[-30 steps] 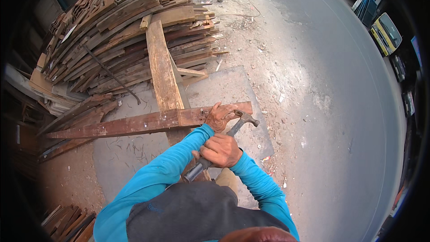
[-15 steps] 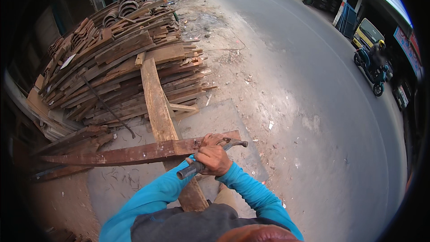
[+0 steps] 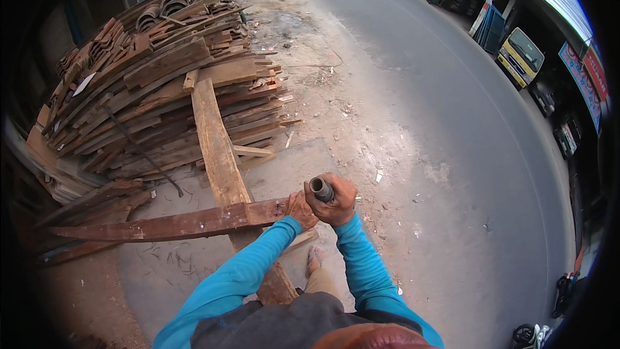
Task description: The person removes old nails from a wooden beam using the claw of a hammer. They position the claw under the nail head and pull the hammer back to pry the nail out, repeating the process for multiple nails.
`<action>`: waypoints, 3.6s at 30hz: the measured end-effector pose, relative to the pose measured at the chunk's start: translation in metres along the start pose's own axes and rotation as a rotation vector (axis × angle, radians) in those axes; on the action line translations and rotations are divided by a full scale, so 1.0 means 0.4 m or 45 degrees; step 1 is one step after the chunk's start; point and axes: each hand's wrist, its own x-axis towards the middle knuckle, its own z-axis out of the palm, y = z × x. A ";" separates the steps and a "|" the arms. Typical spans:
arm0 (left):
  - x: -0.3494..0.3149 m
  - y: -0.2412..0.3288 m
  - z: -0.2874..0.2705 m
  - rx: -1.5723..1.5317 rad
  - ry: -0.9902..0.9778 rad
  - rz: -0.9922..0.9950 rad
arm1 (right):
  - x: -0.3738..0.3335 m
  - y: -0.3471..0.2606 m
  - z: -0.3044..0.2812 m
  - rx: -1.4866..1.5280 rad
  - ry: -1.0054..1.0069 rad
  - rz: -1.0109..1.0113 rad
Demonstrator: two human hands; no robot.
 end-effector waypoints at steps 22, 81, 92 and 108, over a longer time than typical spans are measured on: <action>0.019 0.036 -0.034 -0.099 0.052 -0.144 | 0.014 0.064 -0.033 0.012 0.142 0.433; 0.020 -0.007 -0.049 -0.315 0.093 -0.035 | -0.164 0.000 -0.038 0.032 0.400 0.059; -0.004 -0.029 -0.053 -0.291 0.070 0.022 | -0.185 -0.075 0.025 0.021 0.184 -0.081; 0.025 -0.043 -0.031 -0.275 0.082 0.060 | -0.102 -0.065 0.021 -0.097 0.245 -0.091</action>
